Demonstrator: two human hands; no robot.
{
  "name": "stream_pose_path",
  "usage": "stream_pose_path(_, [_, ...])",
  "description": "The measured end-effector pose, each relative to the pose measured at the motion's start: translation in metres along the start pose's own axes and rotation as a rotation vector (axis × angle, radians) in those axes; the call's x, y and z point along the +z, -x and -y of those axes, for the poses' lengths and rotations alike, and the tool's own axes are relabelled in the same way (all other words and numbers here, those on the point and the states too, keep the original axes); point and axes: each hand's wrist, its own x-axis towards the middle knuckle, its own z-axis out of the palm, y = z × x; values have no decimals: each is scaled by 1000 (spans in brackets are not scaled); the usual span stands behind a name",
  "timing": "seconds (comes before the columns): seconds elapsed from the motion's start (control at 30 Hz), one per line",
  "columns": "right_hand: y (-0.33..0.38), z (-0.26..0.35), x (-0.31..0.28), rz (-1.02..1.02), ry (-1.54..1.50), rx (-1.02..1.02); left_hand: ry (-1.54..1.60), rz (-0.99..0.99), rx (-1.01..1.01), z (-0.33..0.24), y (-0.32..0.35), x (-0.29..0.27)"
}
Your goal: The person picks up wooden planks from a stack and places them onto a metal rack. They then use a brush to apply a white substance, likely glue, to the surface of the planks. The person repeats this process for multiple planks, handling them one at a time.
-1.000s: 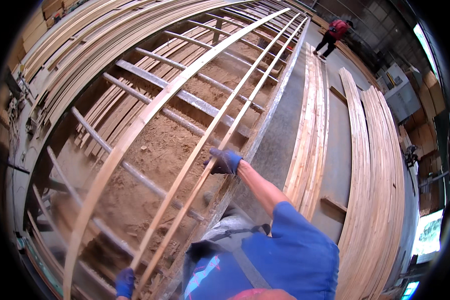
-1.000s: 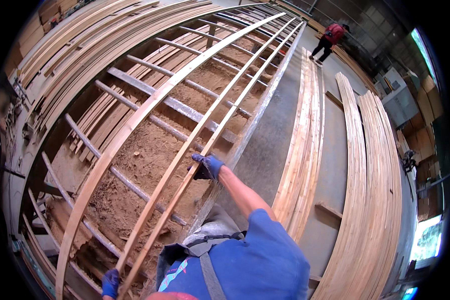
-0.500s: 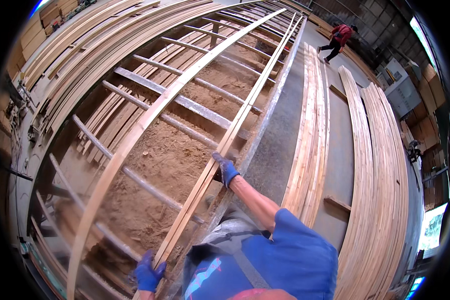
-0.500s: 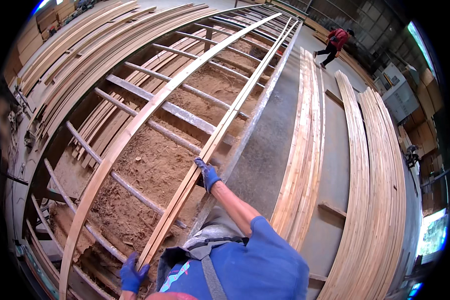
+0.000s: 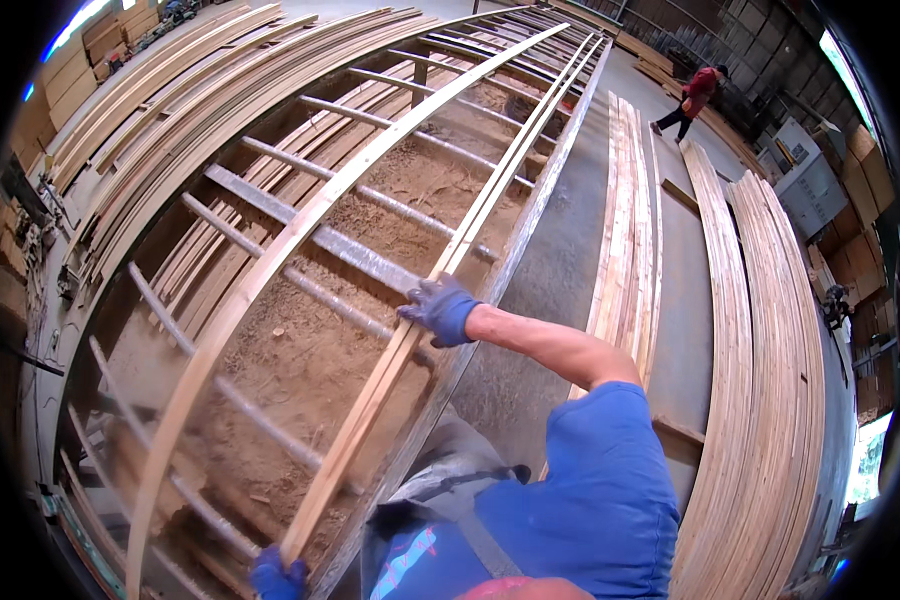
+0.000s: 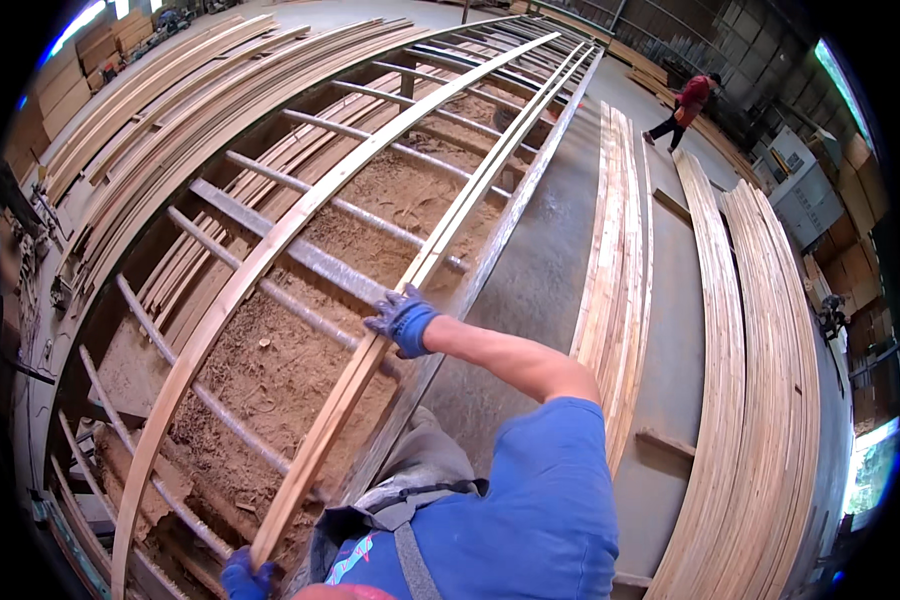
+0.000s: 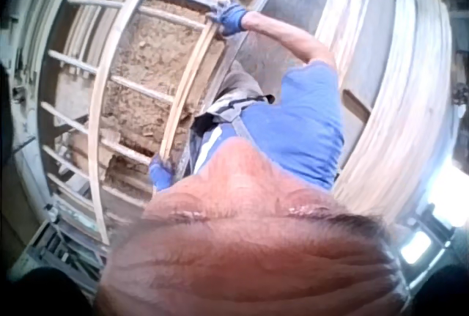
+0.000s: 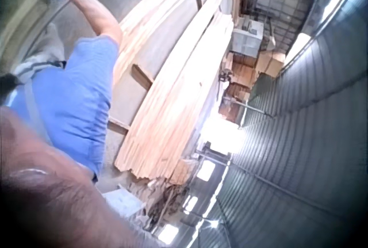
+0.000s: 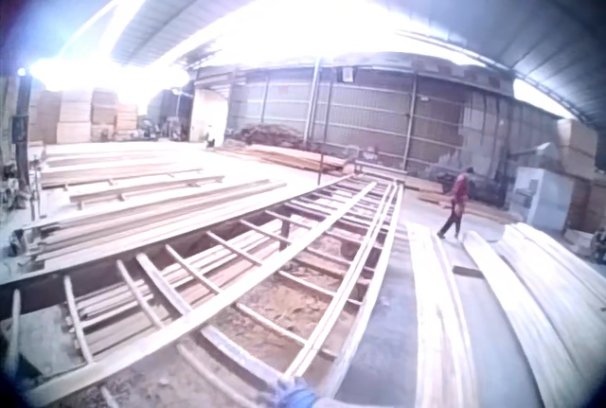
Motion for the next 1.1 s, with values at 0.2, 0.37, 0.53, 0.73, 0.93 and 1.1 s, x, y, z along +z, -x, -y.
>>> stream_pose_path(0.2, [-70, -55, 11, -303, -15, -31, 2, -62, -375, 37, -24, -13])
stream_pose_path(0.37, [-83, -59, 46, -281, -202, -157, -203, 10, -411, 18, -32, 19])
stream_pose_path(0.53, [-78, -74, 54, -324, -220, -166, -140, -100, -61, -165, -192, 22])
stream_pose_path(0.73, [-66, -90, 45, -352, -381, -253, -25, -251, 37, -221, -278, 98])
stream_pose_path(0.93, [-127, -256, 22, -49, -520, -31, -68, -223, 6, -232, -296, 90])
stream_pose_path(1.1, [-172, -352, 62, 530, -399, -108, -155, -177, -120, -250, -312, 82])
